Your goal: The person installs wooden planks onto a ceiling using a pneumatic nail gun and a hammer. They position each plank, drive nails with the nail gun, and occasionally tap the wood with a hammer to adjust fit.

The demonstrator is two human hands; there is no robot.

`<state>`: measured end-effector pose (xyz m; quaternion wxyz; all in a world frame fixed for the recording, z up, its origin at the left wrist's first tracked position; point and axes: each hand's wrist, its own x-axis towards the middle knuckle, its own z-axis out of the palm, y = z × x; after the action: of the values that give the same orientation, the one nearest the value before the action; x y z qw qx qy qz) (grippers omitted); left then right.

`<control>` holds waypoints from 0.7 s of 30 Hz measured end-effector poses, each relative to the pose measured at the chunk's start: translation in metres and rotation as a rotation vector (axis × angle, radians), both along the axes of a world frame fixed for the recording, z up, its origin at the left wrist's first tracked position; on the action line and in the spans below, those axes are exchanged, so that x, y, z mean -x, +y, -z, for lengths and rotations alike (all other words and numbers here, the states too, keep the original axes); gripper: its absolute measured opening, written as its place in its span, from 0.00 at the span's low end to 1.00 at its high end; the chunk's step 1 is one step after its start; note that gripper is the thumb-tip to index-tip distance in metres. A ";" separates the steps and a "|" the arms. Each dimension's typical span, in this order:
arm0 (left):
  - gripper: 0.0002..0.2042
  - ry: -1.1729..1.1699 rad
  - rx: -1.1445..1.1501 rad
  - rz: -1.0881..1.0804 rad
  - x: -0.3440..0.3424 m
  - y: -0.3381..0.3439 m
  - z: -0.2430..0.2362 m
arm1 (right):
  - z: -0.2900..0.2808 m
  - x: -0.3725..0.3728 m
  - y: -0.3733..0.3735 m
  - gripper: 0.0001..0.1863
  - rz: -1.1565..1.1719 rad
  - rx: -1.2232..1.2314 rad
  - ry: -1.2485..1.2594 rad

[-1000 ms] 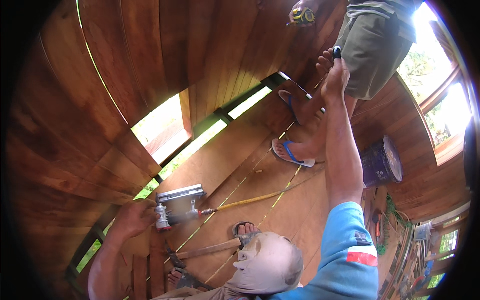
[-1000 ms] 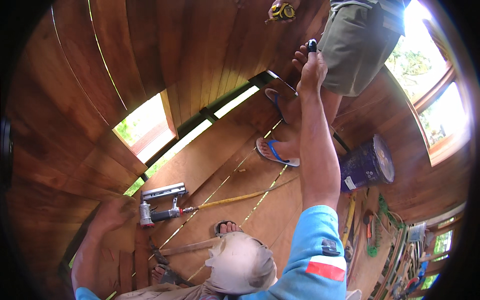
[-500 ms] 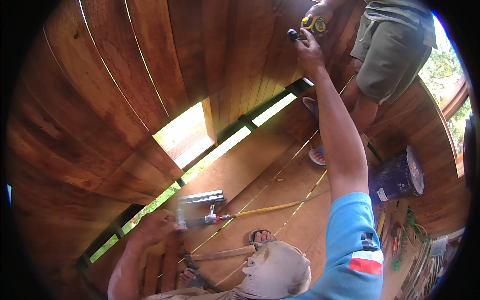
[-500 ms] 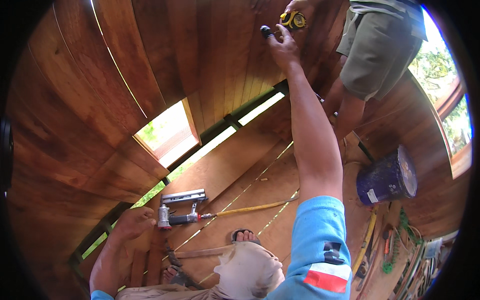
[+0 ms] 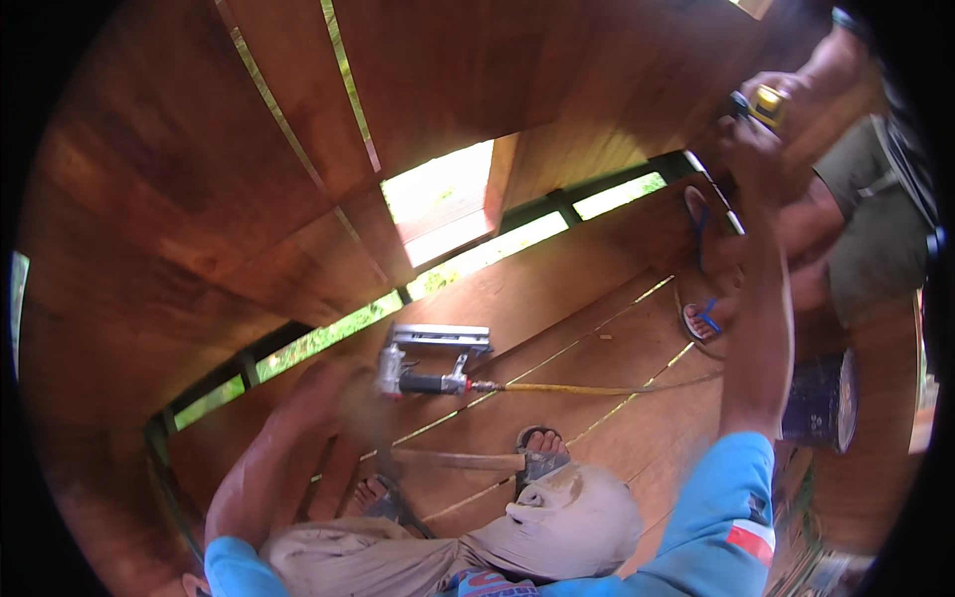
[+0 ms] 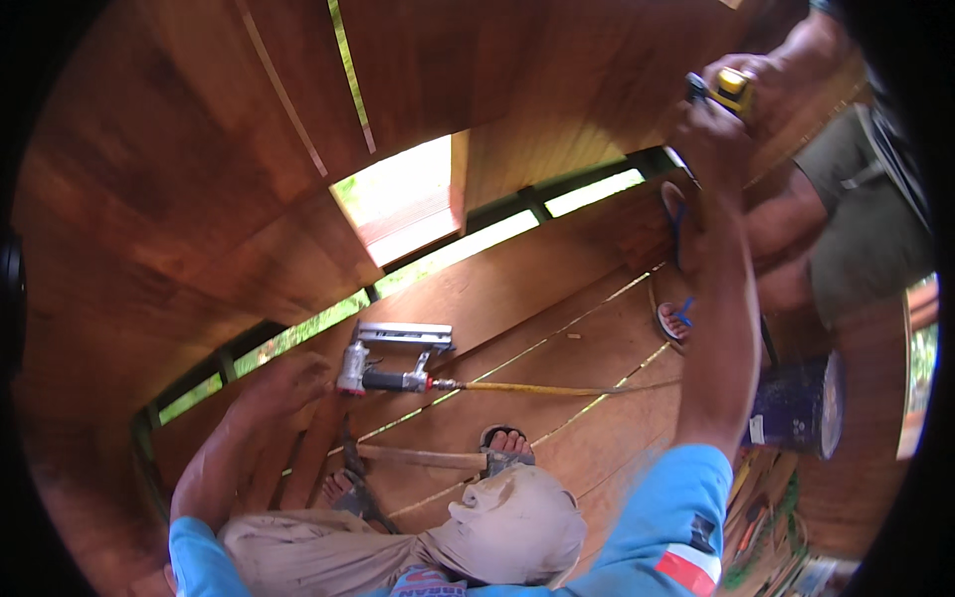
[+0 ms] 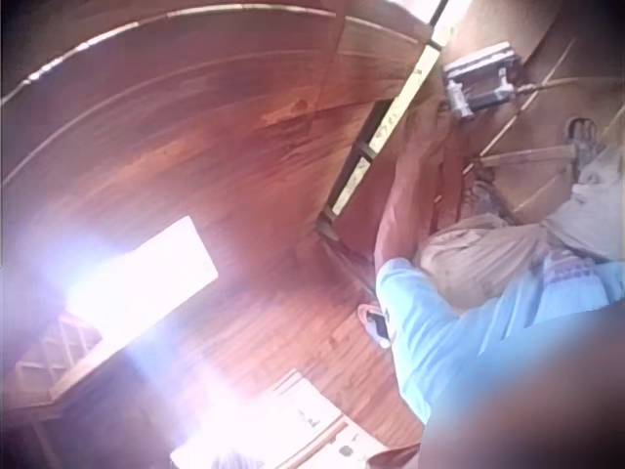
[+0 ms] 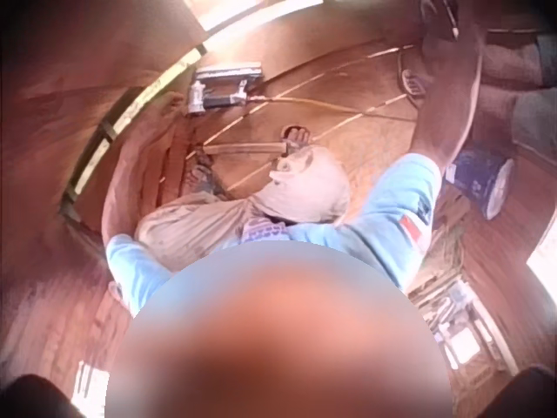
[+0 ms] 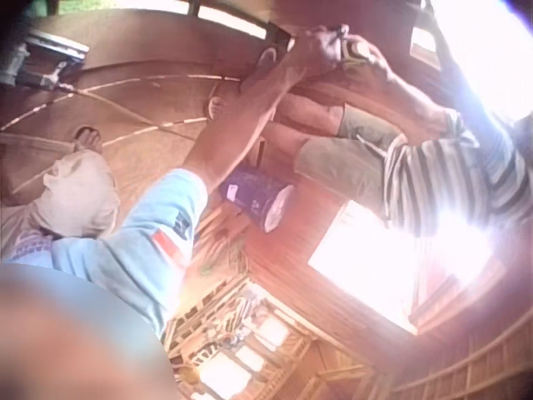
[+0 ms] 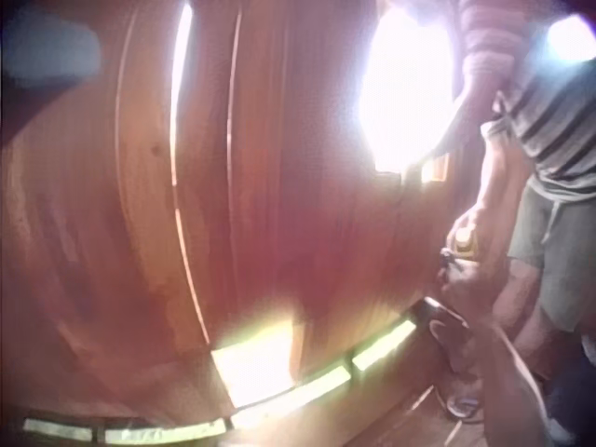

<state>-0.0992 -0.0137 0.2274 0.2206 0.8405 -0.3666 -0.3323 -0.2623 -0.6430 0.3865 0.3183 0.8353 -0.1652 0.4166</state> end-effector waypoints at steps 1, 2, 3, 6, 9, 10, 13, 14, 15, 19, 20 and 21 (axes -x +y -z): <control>0.22 0.026 0.005 -0.011 0.000 -0.001 0.000 | -0.005 0.013 0.018 0.13 -0.207 -0.572 -0.113; 0.21 0.050 -0.003 -0.028 0.001 -0.004 0.000 | -0.014 0.031 0.038 0.13 -0.322 -1.195 -0.198; 0.20 0.078 0.050 -0.033 0.001 -0.009 0.001 | -0.018 0.044 0.062 0.14 -0.284 -1.194 -0.131; 0.17 0.241 0.218 -0.114 0.006 -0.027 0.002 | -0.031 0.057 0.129 0.17 -0.296 -1.412 0.069; 0.19 0.155 0.197 -0.022 0.005 -0.050 -0.003 | -0.029 0.054 0.192 0.18 -0.221 -1.662 0.322; 0.21 0.112 0.222 0.002 0.008 -0.056 -0.006 | -0.025 0.049 0.211 0.17 -0.268 -1.807 0.413; 0.33 0.123 0.464 0.002 0.017 -0.069 -0.015 | -0.011 0.031 0.266 0.18 -0.273 -2.032 0.747; 0.37 0.144 0.483 0.010 0.018 -0.070 -0.018 | -0.007 0.024 0.283 0.19 -0.273 -1.973 0.940; 0.42 0.146 0.485 0.030 0.019 -0.068 -0.019 | -0.005 0.015 0.299 0.17 -0.317 -2.017 1.079; 0.44 0.359 0.483 0.107 0.023 -0.043 -0.013 | -0.006 -0.012 0.354 0.15 -0.503 -1.929 1.513; 0.43 0.422 0.483 0.156 0.024 -0.035 -0.008 | -0.008 -0.018 0.364 0.16 -0.626 -1.874 1.580; 0.42 0.491 0.468 0.204 0.026 -0.027 -0.001 | -0.008 -0.027 0.372 0.14 -0.677 -1.726 1.690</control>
<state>-0.1253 -0.0409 0.2289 0.4545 0.6214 -0.4509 -0.4516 -0.2349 -0.2711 0.3945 -0.4484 0.7771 0.0942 -0.4314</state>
